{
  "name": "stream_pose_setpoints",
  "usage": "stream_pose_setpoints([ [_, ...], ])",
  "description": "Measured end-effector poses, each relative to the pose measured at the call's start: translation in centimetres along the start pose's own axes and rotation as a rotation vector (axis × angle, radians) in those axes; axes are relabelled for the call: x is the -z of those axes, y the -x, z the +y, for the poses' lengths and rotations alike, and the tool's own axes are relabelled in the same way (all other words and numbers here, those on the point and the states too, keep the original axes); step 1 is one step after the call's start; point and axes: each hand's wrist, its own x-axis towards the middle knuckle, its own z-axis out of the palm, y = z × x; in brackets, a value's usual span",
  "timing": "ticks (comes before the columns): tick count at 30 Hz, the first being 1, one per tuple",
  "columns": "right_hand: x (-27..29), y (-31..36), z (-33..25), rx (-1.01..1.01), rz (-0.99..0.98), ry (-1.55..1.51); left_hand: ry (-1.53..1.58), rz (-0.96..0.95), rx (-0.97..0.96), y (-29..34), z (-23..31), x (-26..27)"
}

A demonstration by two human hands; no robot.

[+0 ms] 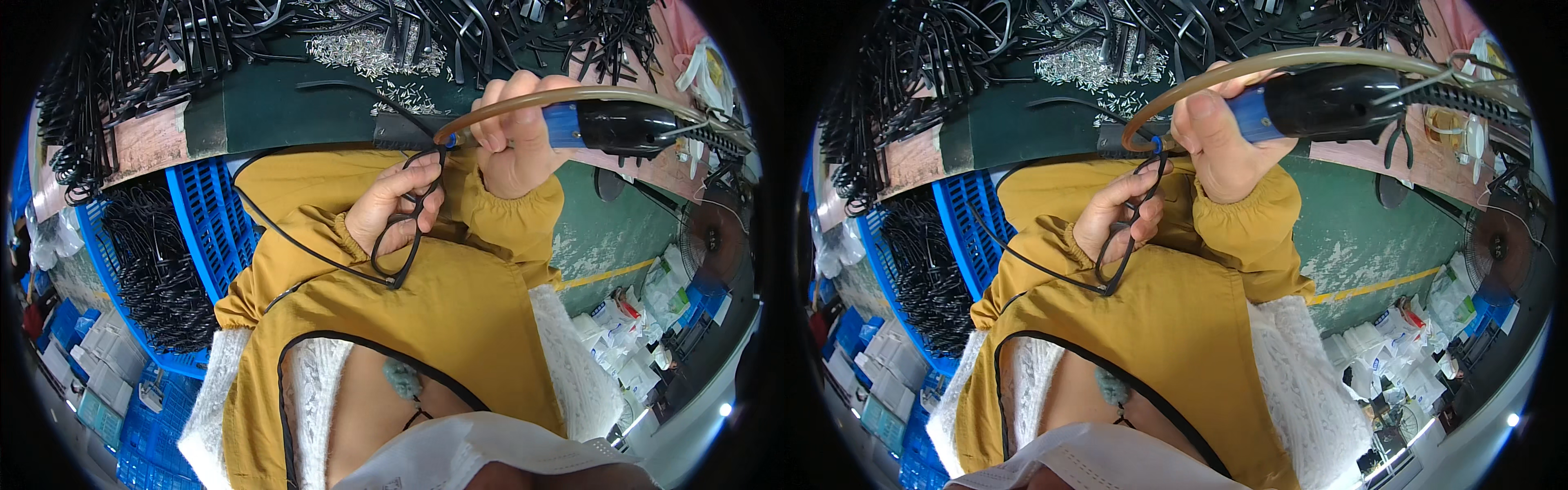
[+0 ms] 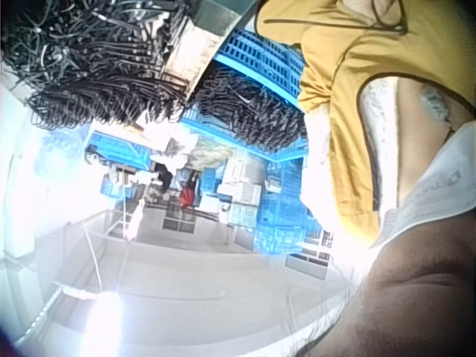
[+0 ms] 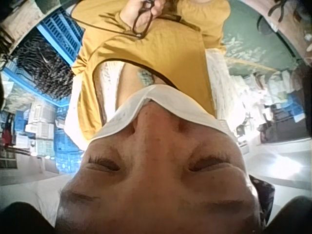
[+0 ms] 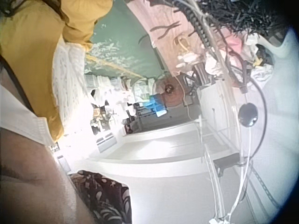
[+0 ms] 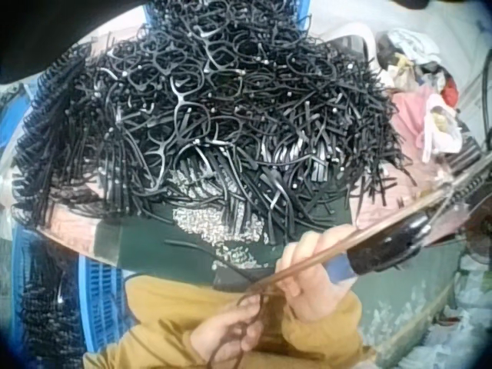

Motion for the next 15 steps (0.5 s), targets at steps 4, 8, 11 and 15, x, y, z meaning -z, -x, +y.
stream_pose_setpoints([
  [4,0.4,-0.6,0.0,0.008,-0.147,-0.007,-0.02,0.113,0.021,-0.3,-0.2,-0.3],
  [8,1.2,-3.1,0.3,-0.052,0.008,-0.185,-0.103,0.136,-0.013,0.6,0.2,-0.5],
  [11,0.8,-5.9,1.6,0.156,0.004,0.024,-0.082,0.068,-0.103,1.9,1.7,-0.4],
  [15,-0.6,-8.8,2.9,0.133,0.09,-0.052,-0.13,-0.089,-0.484,2.1,3.7,-0.2],
])
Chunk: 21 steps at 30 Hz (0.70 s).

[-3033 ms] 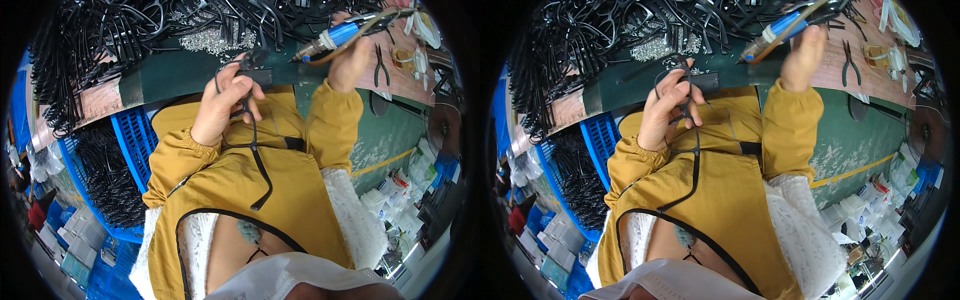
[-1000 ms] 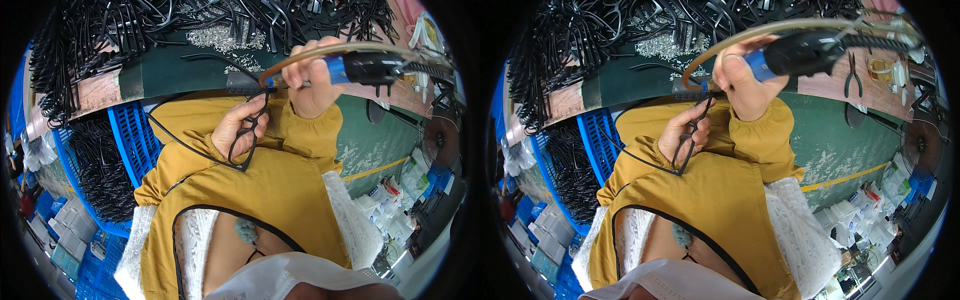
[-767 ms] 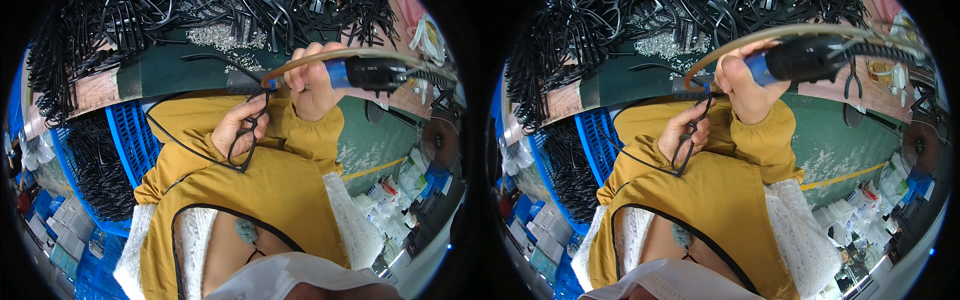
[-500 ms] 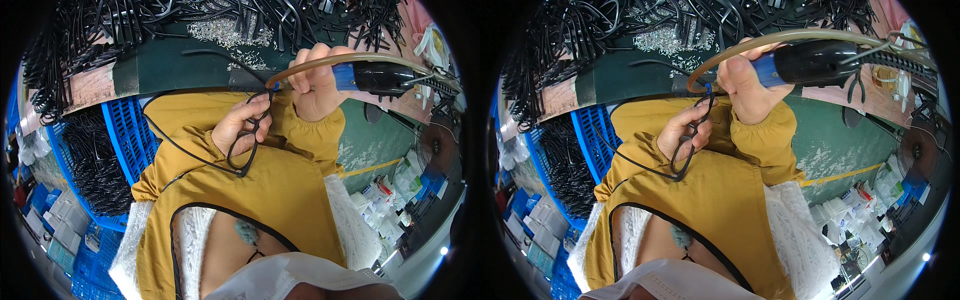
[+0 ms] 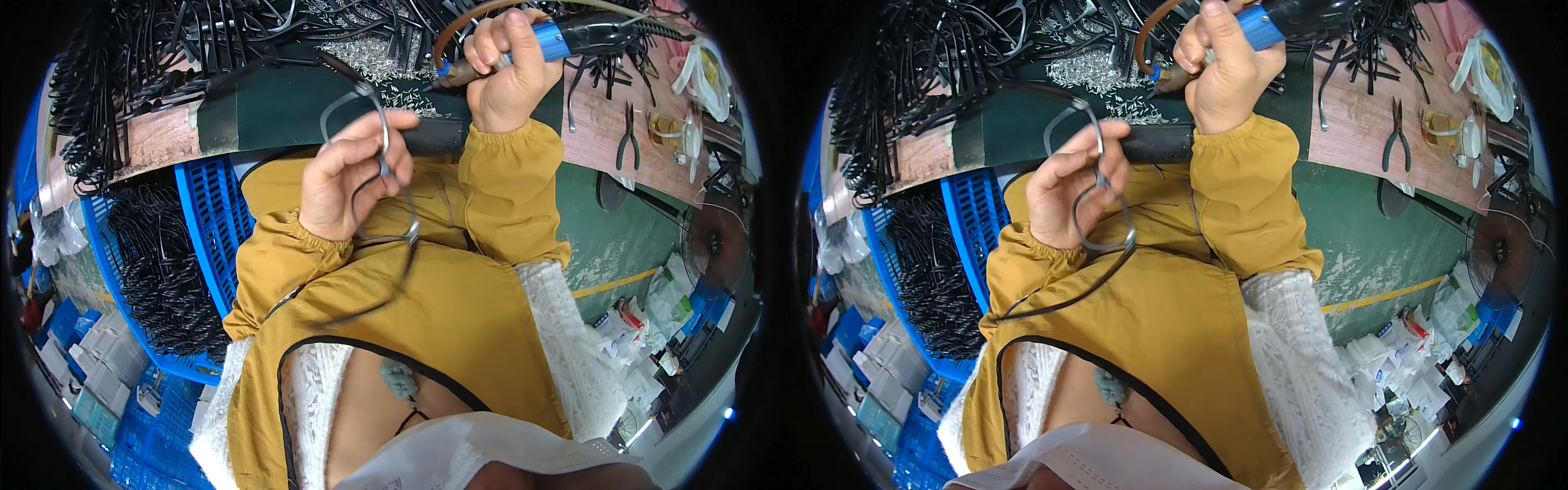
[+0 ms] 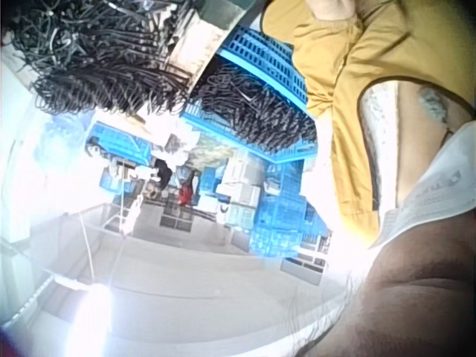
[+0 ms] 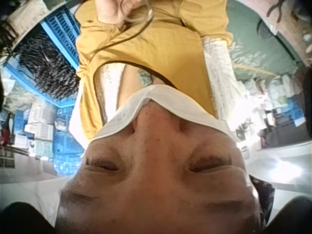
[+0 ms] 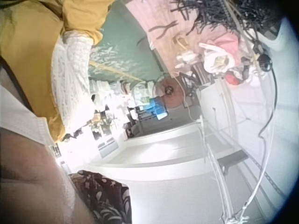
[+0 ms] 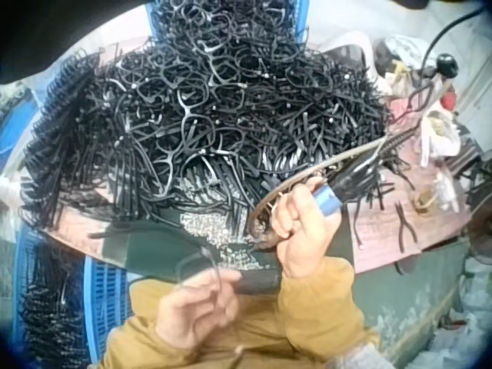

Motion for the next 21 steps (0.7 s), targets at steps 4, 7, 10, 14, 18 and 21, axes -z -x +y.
stream_pose_setpoints([
  [4,0.0,2.0,-1.7,-0.137,-0.083,0.001,-0.532,0.058,-0.591,-0.5,-1.6,0.0],
  [7,1.0,4.0,-3.2,-0.231,-0.142,0.008,-1.091,-0.102,-0.789,0.4,-3.3,0.2],
  [10,1.8,4.7,-3.5,-0.199,-0.243,0.032,-1.115,-0.046,-0.687,1.6,-4.2,0.6],
  [14,1.8,4.3,-3.1,-0.201,-0.308,-0.006,-1.103,-0.045,-0.67,1.7,-4.4,1.5],
  [18,1.3,4.8,-2.8,-0.267,-0.275,0.049,-1.017,-0.058,-0.74,0.9,-5.3,2.4],
  [21,1.2,5.3,-2.7,-0.284,-0.224,0.072,-0.962,-0.059,-0.833,0.3,-6.2,2.7],
])
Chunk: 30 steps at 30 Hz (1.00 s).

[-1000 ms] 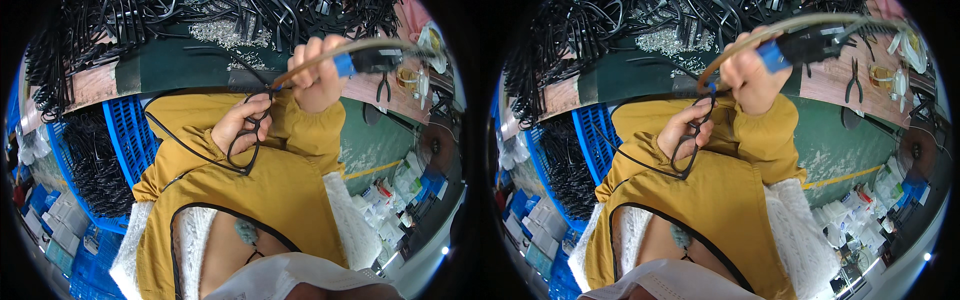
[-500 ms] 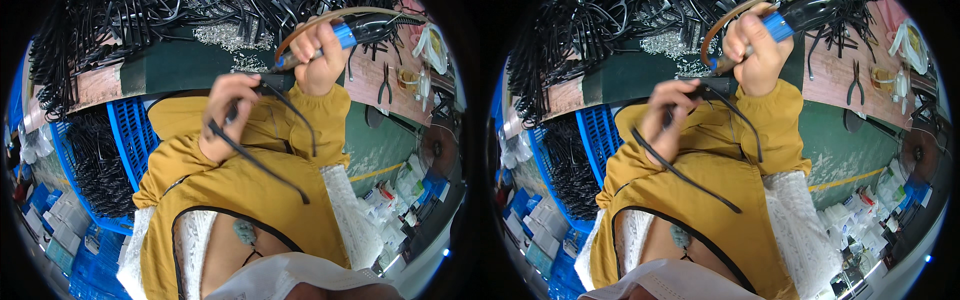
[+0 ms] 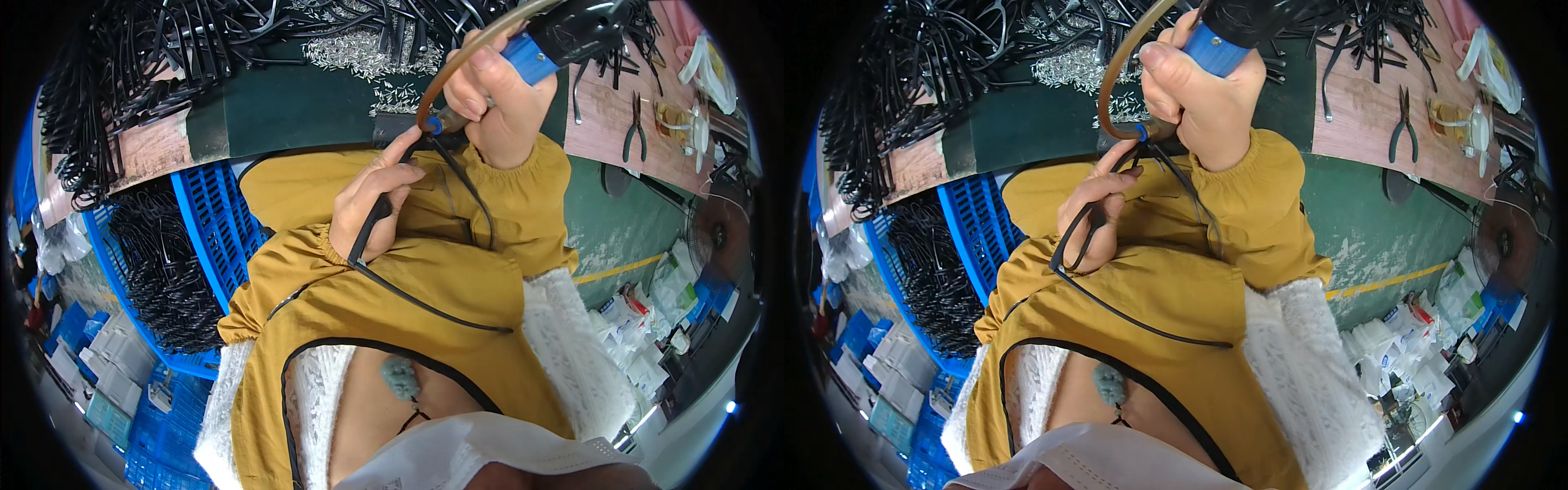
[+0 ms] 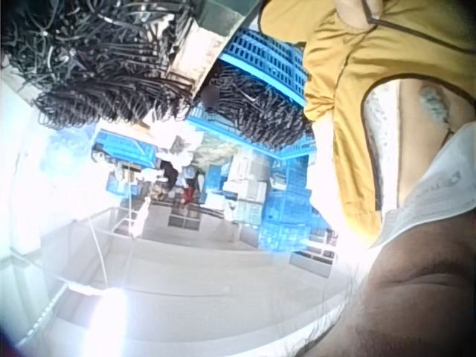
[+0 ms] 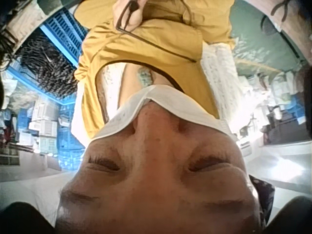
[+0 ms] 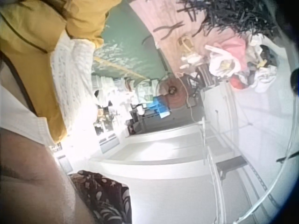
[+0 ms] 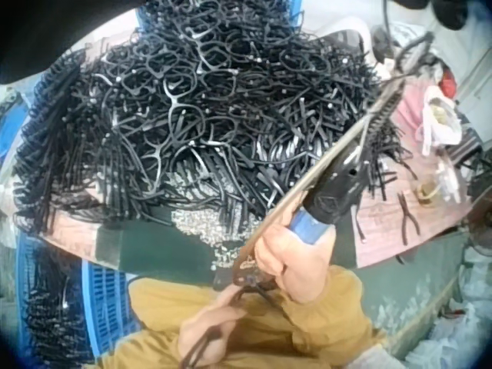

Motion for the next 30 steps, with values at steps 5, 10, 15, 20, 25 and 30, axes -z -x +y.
stream_pose_setpoints([
  [5,0.2,-0.7,-0.1,-0.085,-0.003,-0.147,-0.006,0.042,0.003,-0.5,0.1,-0.3],
  [10,-0.7,-0.9,-0.6,-0.044,0.025,-0.204,-0.064,-0.091,0.094,-0.8,2.2,1.0],
  [15,-0.8,-0.9,-0.3,-0.043,0.018,-0.091,0.051,-0.053,0.137,-0.2,1.4,1.0],
  [20,-0.3,-1.1,0.1,-0.06,-0.067,-0.095,0.083,-0.041,0.087,0.3,0.2,0.5],
  [25,0.1,-1.1,-0.5,-0.104,-0.02,-0.184,0.126,-0.054,0.114,0.0,0.2,0.7],
  [30,-0.8,0.0,-0.4,0.006,-0.032,-0.099,0.059,-0.074,0.108,0.2,0.5,0.8],
])
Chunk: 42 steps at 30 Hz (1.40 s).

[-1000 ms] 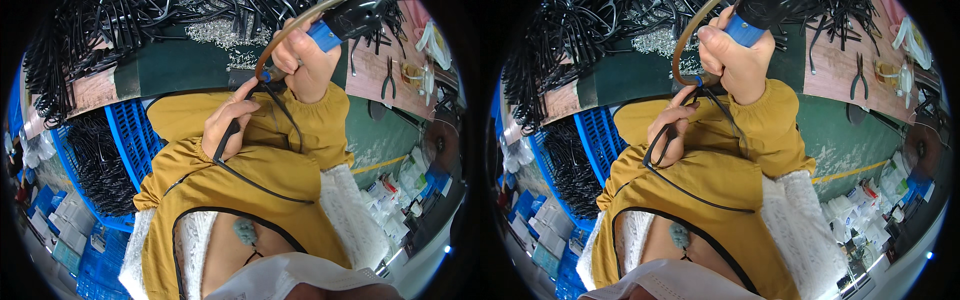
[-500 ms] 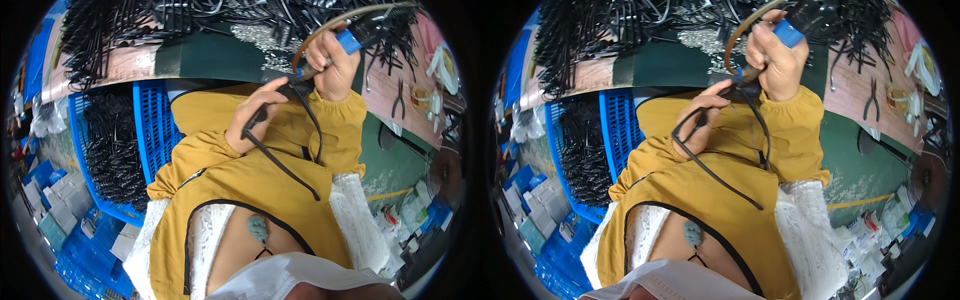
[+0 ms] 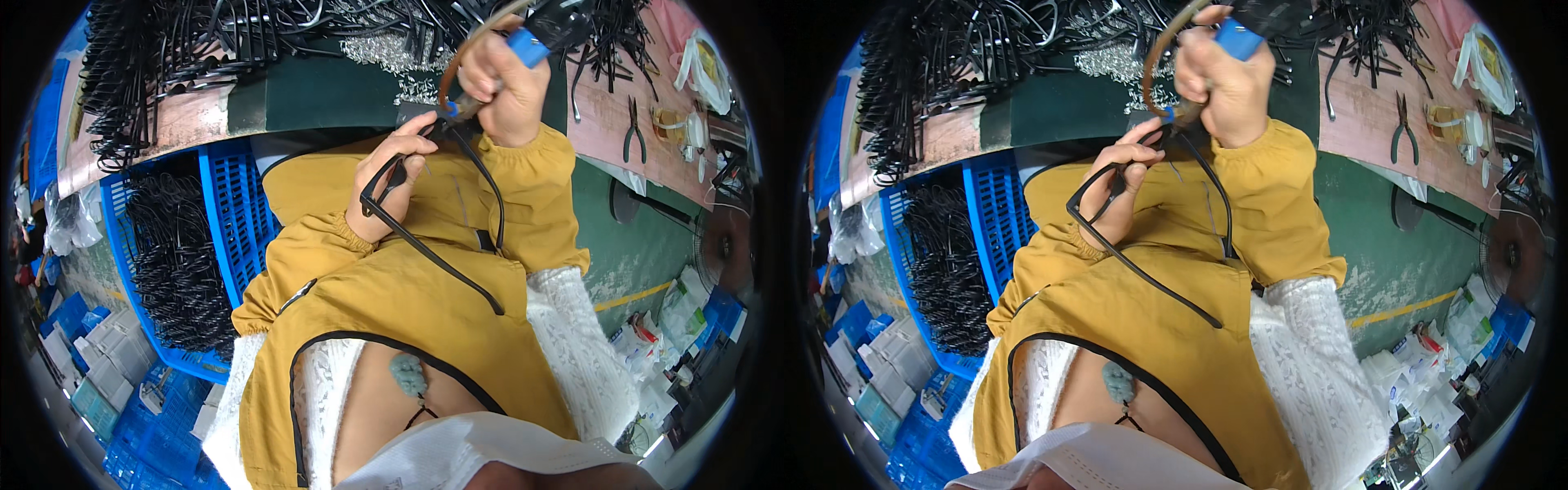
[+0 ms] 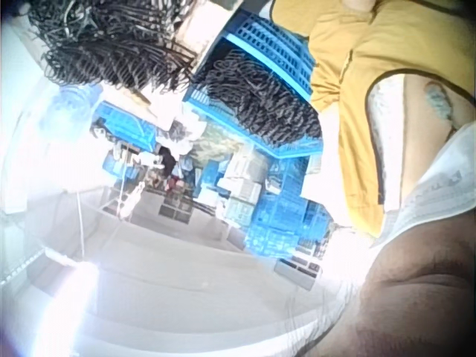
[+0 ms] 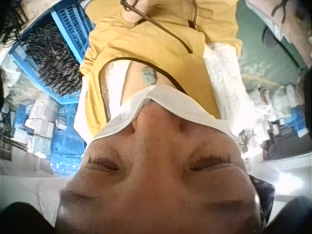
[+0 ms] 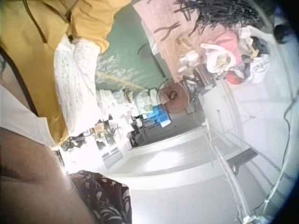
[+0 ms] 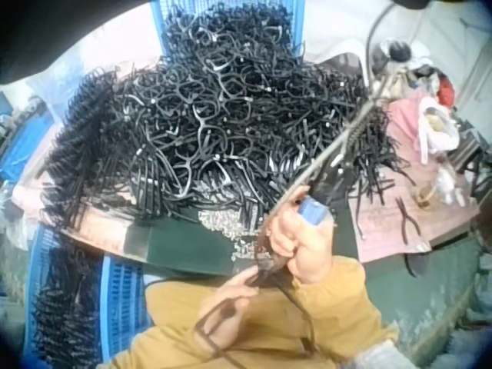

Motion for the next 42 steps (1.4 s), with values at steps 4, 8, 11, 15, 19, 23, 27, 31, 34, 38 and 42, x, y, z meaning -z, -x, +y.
stream_pose_setpoints([
  [4,-0.4,0.2,0.5,0.015,0.039,0.143,0.028,0.028,-0.01,0.1,0.0,-0.2],
  [8,0.2,-0.8,-0.5,0.021,0.053,0.048,0.031,0.103,0.009,-0.1,0.0,-0.3],
  [11,0.4,-1.7,-0.8,0.022,0.068,0.053,0.015,0.071,0.002,-0.2,-0.1,-0.2],
  [15,0.5,-2.3,-0.1,0.006,0.08,0.07,0.018,0.066,-0.026,0.0,-0.6,-0.2],
  [19,0.8,-2.9,0.7,-0.02,0.076,0.06,0.036,0.125,-0.046,0.2,-1.0,-0.6],
  [23,0.6,-3.3,0.5,-0.054,0.034,0.016,0.067,0.15,-0.066,-0.1,-1.0,-0.8],
  [27,0.1,-3.1,-0.2,-0.063,0.056,0.047,0.042,0.122,-0.042,-0.2,-0.8,-0.4],
  [31,0.4,-2.9,0.2,-0.066,0.056,0.081,0.0,0.115,-0.04,0.2,-1.0,-0.1],
  [34,0.8,-3.3,0.7,-0.067,0.012,-0.015,0.037,0.012,-0.033,0.3,-1.2,-0.1],
  [38,0.8,-3.7,0.1,-0.155,-0.001,-0.025,0.05,-0.001,-0.049,0.1,-1.1,0.3],
  [42,0.2,-3.7,-0.4,-0.065,-0.002,0.013,0.018,-0.027,-0.044,0.3,-1.1,0.4],
])
